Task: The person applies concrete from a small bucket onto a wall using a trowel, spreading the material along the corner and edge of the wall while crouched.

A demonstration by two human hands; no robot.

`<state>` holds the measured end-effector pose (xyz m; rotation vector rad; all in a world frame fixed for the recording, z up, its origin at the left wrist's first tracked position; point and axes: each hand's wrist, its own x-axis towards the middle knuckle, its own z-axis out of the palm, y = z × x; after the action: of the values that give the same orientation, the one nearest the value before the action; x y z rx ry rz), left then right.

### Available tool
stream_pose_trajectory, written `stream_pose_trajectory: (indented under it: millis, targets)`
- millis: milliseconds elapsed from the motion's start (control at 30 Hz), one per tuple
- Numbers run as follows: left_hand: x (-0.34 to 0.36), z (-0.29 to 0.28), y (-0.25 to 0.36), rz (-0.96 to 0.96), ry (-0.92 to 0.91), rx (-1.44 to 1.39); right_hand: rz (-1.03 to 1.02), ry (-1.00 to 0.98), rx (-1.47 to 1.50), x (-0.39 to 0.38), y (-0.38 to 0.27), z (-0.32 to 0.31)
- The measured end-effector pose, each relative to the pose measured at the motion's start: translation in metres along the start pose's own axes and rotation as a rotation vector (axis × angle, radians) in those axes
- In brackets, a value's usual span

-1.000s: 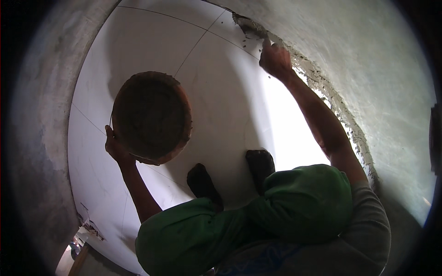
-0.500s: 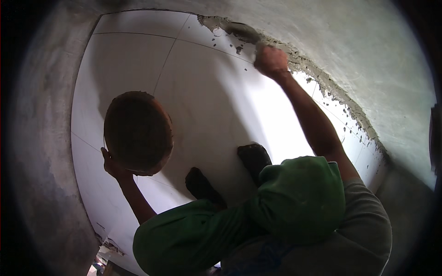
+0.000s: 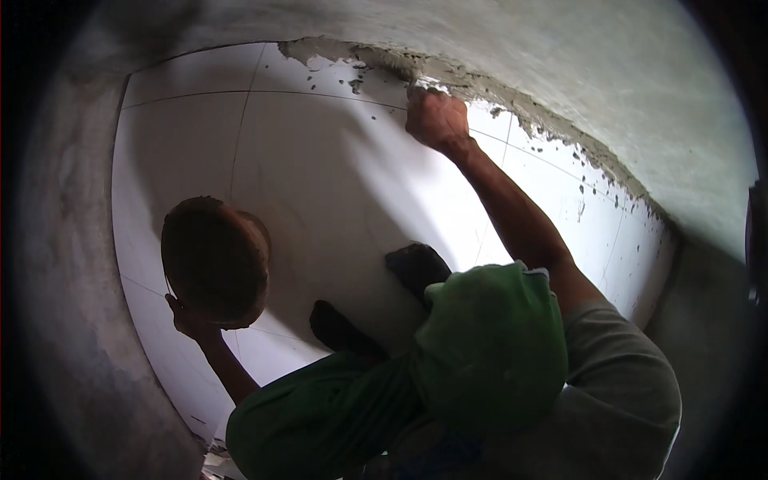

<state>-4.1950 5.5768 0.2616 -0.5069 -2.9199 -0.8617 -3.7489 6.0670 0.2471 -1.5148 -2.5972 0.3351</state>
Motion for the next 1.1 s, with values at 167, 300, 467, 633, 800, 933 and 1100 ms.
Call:
stream_pose_trajectory:
  millis: [167,300,467,633,800,933,1100]
  targets:
    - [0.012,-0.019,-0.046,0.053,-0.070,0.235,0.095,-0.048,-0.021,-0.033,0.065,-0.031]
    - [0.015,-0.016,-0.057,0.090,-0.002,-0.113,0.128,0.060,-0.046,-0.103,0.132,-0.081]
    - [0.014,-0.019,-0.060,0.133,0.007,0.197,0.104,0.157,0.014,-0.117,0.100,-0.073]
    - [0.017,-0.013,-0.064,0.506,0.129,0.366,0.145,0.082,-0.058,-0.075,0.111,-0.047]
    - [0.013,-0.024,-0.074,0.342,0.060,0.224,0.002,0.145,0.115,-0.112,0.132,-0.113]
    - [0.000,-0.012,-0.019,0.002,-0.031,0.306,-0.038,-0.006,0.292,-0.110,0.172,-0.102]
    - [0.001,-0.024,-0.018,0.253,0.014,0.512,-0.108,-0.350,0.353,-0.087,0.164,-0.078]
